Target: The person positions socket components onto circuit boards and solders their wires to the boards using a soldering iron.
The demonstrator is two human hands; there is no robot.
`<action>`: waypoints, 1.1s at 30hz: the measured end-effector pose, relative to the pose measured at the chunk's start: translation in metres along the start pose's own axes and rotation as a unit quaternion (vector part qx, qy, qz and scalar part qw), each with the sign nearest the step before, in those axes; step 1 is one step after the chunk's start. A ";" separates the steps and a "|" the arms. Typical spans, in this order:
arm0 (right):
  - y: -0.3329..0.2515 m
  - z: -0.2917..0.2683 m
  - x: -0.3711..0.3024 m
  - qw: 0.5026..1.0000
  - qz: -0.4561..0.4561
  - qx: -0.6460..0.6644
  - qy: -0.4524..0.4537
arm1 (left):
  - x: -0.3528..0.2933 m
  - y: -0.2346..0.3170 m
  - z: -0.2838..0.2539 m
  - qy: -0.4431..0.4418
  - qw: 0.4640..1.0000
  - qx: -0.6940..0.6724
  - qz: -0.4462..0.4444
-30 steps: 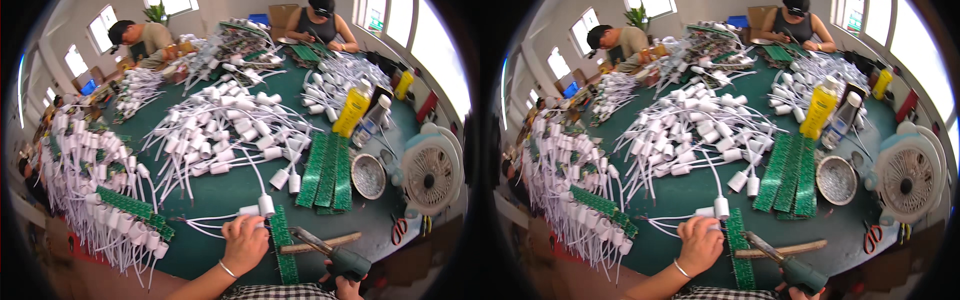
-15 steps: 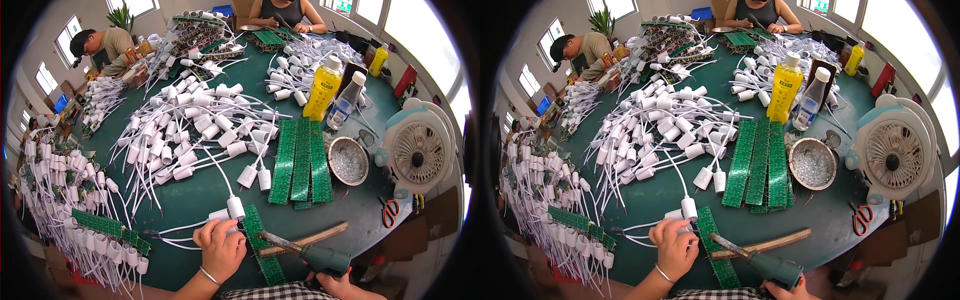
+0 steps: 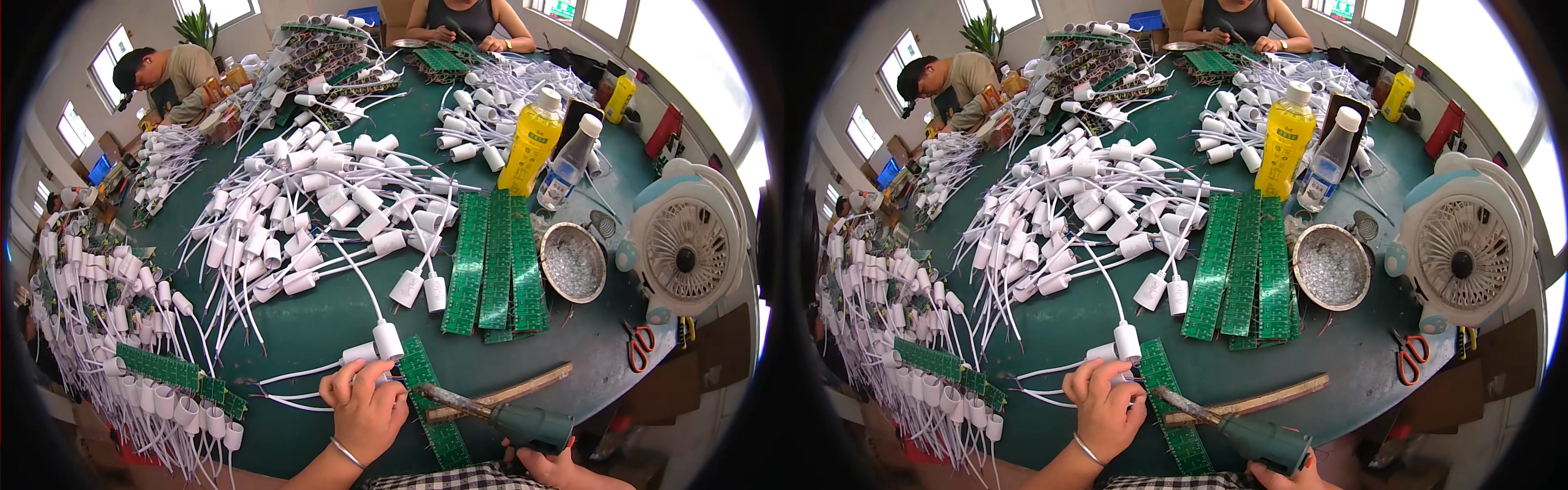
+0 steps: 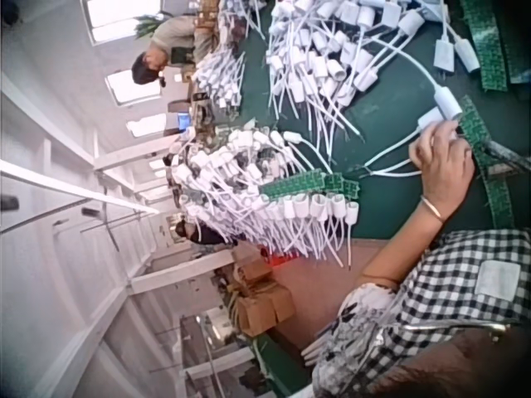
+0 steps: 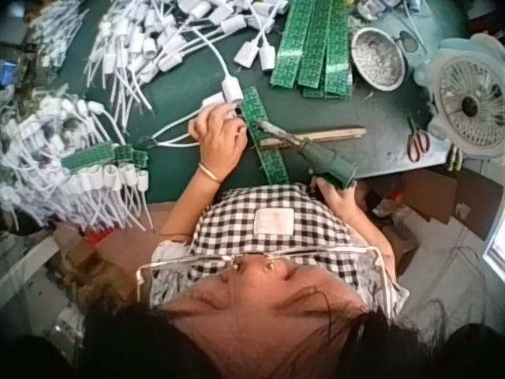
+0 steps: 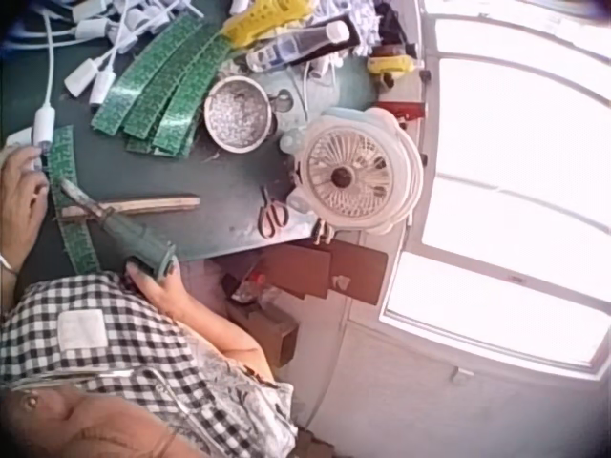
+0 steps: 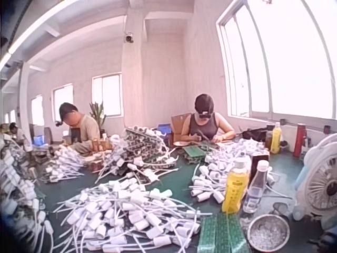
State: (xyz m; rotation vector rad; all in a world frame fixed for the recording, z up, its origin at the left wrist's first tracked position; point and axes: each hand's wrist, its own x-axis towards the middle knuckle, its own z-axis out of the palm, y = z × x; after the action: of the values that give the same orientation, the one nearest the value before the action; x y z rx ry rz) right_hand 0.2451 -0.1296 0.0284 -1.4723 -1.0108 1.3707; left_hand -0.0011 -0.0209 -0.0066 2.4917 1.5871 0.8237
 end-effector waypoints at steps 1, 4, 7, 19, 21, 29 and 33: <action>-0.001 0.000 0.000 1.000 -0.002 -0.007 -0.002 | 0.000 0.000 0.000 0.000 1.000 -0.004 -0.001; -0.002 -0.001 0.001 1.000 -0.005 -0.019 -0.018 | 0.000 0.001 0.000 0.000 1.000 -0.001 -0.002; -0.004 -0.002 0.004 0.998 -0.032 -0.050 -0.038 | 0.000 0.000 0.001 0.002 1.000 0.000 -0.002; 0.000 -0.018 0.004 0.998 -0.037 0.043 -0.018 | 0.002 0.001 0.000 0.002 1.000 -0.003 -0.003; -0.002 -0.015 0.003 0.998 -0.027 0.057 -0.018 | 0.001 0.001 0.001 0.001 1.000 -0.015 -0.007; -0.023 -0.002 0.003 0.996 0.037 0.076 0.016 | -0.002 -0.003 0.000 0.004 0.996 -0.083 -0.024; -0.012 -0.013 0.005 0.997 0.026 0.069 -0.009 | -0.005 -0.004 0.001 0.017 0.997 -0.068 0.016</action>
State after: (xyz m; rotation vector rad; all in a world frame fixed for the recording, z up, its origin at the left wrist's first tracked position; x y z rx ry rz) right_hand 0.2586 -0.1222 0.0389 -1.3933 -0.8763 1.4642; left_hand -0.0054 -0.0229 -0.0108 2.4251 1.4520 0.9491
